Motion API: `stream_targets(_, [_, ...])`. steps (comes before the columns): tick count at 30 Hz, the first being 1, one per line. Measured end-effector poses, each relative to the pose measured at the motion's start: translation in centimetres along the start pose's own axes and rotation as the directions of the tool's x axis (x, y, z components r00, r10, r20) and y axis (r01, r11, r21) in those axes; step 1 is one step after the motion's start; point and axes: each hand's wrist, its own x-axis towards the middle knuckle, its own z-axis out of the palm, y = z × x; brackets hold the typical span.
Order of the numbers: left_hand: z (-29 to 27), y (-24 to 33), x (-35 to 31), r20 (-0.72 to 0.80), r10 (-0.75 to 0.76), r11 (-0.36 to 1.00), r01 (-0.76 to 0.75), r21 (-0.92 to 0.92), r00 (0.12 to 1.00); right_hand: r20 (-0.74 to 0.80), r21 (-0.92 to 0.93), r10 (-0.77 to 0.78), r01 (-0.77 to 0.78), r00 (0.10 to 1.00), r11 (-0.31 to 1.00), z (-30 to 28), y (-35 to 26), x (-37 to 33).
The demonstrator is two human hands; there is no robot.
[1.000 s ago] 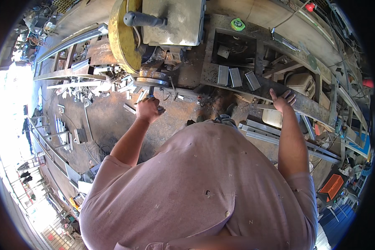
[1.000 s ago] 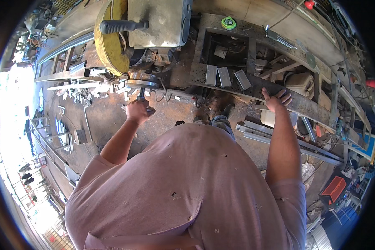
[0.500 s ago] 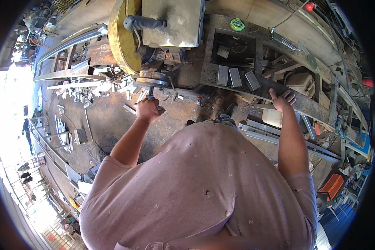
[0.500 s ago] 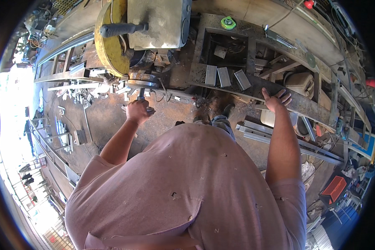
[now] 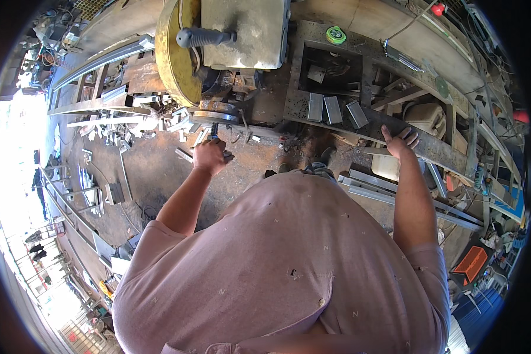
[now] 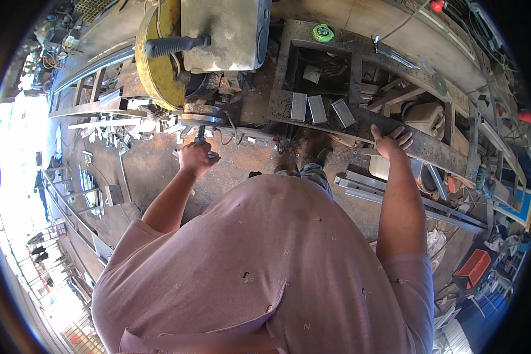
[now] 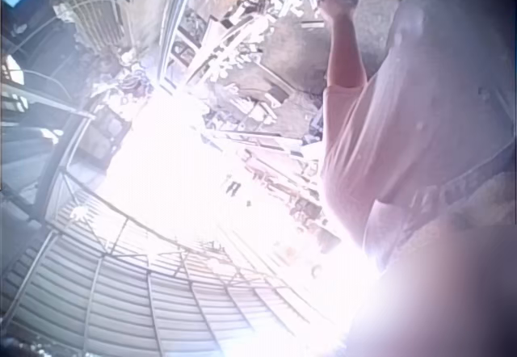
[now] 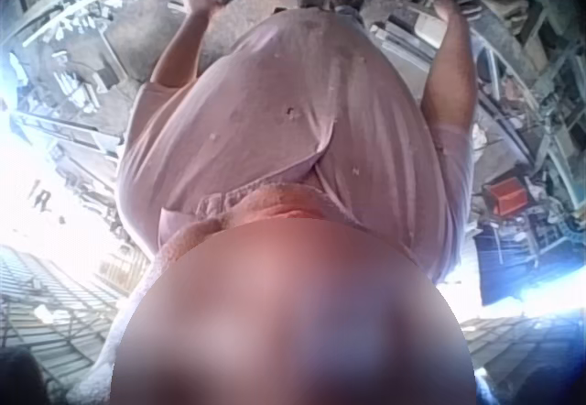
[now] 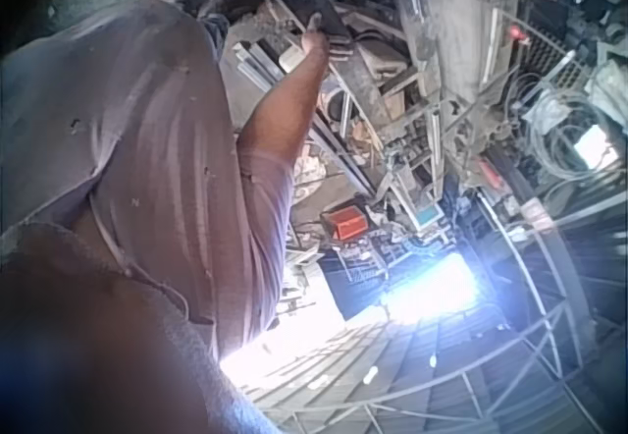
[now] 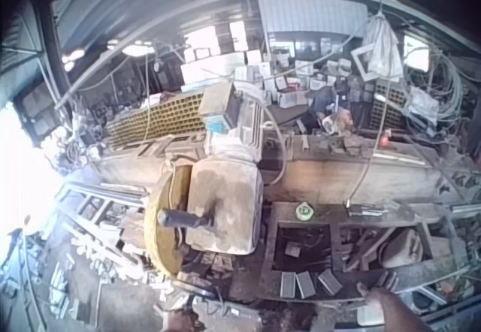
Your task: The person cuts a long metal bar into short segments using a chop saw, then uses a handheld angle grinder to smooth the cut edges of the segments. The cut pieces are placed on a nearby workbench.
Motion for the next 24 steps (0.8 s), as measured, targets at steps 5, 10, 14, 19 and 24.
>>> stream_targets(5, [0.4,-0.1,-0.1,-0.081,0.017,1.0,-0.019,-0.015,0.997,-0.016,-0.011,0.028,-0.028,0.999,1.0,-0.2,-0.1,-0.2])
stream_targets(10, [1.0,-0.4,0.0,-0.127,0.037,0.999,-0.04,-0.023,0.991,0.008,-0.004,0.009,-0.009,1.0,1.0,-0.2,-0.2,-0.3])
stream_targets(14, [1.2,-0.4,0.1,-0.123,0.03,0.999,-0.031,-0.009,0.992,-0.014,-0.021,0.029,-0.029,0.999,0.999,-0.2,-0.1,-0.2])
stream_targets(19, [0.7,-0.1,-0.1,-0.116,0.023,1.0,-0.023,-0.004,0.993,0.008,0.001,0.005,-0.005,1.0,1.0,0.0,0.0,0.1])
stream_targets(24, [-0.2,0.1,0.0,0.018,0.0,1.0,0.0,-0.006,1.0,0.005,-0.033,0.019,-0.019,1.0,0.999,0.0,-0.1,0.3])
